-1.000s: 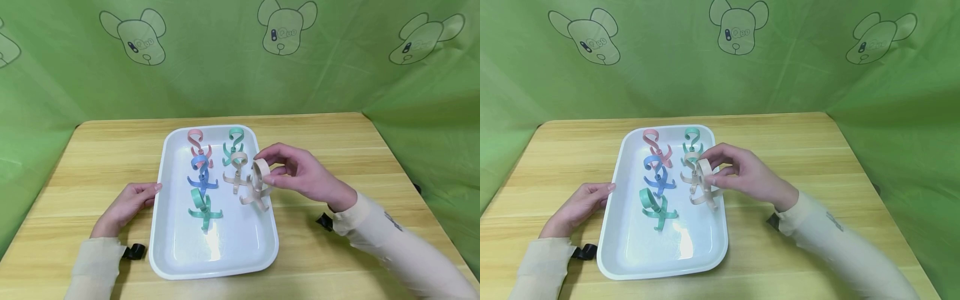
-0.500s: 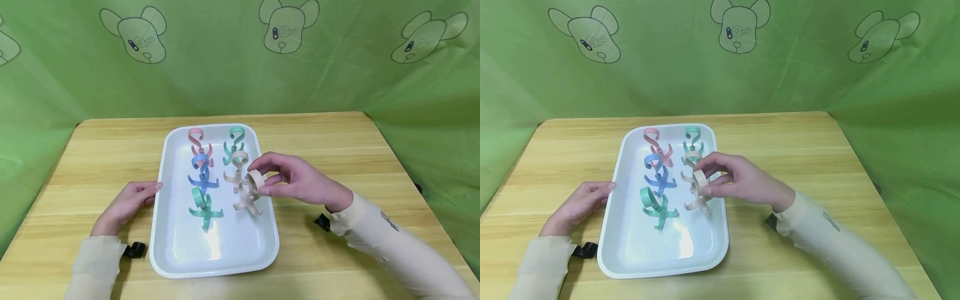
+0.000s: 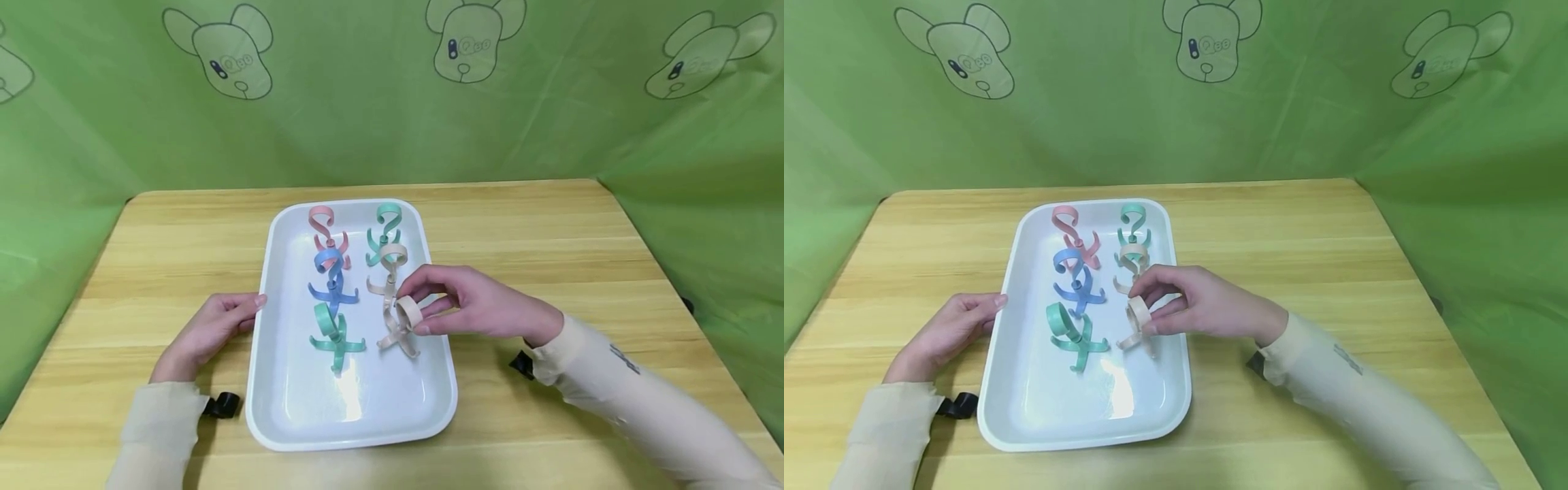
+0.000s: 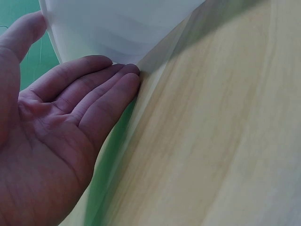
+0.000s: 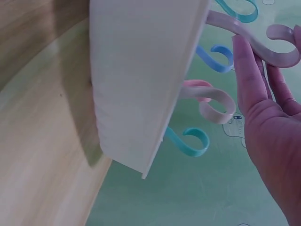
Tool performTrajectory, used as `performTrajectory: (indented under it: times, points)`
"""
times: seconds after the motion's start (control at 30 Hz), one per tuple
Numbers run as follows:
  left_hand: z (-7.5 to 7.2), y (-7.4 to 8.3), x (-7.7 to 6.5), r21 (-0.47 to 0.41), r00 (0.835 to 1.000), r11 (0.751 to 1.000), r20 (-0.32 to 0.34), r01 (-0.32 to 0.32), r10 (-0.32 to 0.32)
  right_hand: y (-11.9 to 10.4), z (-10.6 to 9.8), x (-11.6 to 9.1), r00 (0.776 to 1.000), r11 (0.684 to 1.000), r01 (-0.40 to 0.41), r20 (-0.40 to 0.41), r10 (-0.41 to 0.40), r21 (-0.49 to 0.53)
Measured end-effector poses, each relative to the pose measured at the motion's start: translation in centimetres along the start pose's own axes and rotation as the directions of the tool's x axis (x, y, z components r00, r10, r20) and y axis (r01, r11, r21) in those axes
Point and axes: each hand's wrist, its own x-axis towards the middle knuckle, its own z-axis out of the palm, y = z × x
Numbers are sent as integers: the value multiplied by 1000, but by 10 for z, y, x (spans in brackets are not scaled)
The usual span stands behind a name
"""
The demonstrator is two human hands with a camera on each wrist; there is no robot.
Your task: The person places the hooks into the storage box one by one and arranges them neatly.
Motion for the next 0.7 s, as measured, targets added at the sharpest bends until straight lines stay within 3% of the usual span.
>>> performTrajectory:
  times: [0.7]
  points:
    - [1,2,0,0,1000,1000,-5,14,-14,15,2,7,999,998,-40,11,41,-47]
